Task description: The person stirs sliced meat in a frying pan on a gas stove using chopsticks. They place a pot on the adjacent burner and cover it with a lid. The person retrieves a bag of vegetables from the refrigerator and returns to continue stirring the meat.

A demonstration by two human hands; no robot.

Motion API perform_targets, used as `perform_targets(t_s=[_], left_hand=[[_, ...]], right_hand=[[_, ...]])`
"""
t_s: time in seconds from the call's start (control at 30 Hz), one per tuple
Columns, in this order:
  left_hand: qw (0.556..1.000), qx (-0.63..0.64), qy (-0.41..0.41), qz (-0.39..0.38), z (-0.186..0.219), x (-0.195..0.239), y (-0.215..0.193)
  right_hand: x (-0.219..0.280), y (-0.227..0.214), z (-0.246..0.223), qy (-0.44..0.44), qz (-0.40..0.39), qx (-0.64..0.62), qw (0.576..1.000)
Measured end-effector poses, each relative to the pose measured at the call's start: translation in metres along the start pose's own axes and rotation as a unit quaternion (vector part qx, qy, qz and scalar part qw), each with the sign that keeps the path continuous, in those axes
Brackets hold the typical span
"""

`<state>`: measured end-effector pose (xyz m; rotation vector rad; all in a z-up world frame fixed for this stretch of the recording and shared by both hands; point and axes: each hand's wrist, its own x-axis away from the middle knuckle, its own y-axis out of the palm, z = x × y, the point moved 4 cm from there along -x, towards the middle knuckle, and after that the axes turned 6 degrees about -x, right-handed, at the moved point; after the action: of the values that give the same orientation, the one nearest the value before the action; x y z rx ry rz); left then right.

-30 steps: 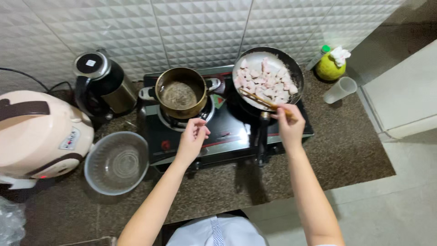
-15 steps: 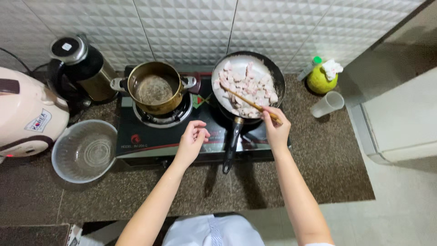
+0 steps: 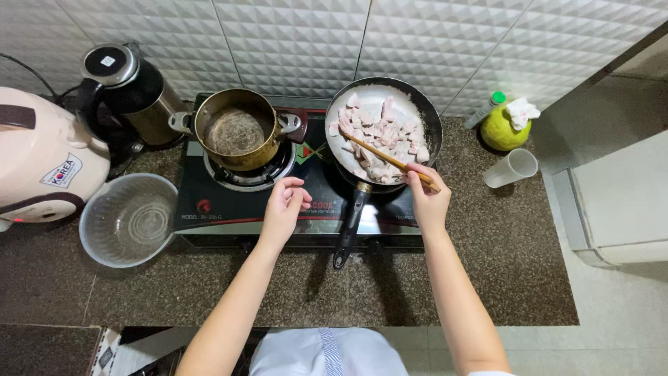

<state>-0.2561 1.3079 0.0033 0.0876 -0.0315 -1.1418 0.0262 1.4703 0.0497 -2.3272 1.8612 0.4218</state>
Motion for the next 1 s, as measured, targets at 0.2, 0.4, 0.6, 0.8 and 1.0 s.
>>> perform_targets(t_s=[0.2,0.4,0.6,0.8,1.0], left_hand=[[1.000,-0.003,-0.001,0.003,-0.001,-0.002,0.007],[1.000,0.003,-0.005,0.002,-0.019,-0.004,0.015],[1.000,0.007,-0.017,-0.017,-0.034,-0.006,0.030],[0.999,-0.018,-0.026,-0.026,-0.035,-0.008,0.037],[0.999,-0.003,-0.022,-0.028,-0.035,-0.007,0.036]], right_hand=[[0.000,-0.004,0.001,0.017,0.007,-0.002,1.000],[0.001,-0.023,-0.008,0.007,0.021,0.050,0.998],[0.000,-0.037,-0.022,0.000,0.023,0.046,0.999],[-0.006,-0.053,-0.038,-0.075,0.082,0.129,0.985],[-0.007,-0.065,-0.048,-0.159,0.109,0.219,0.956]])
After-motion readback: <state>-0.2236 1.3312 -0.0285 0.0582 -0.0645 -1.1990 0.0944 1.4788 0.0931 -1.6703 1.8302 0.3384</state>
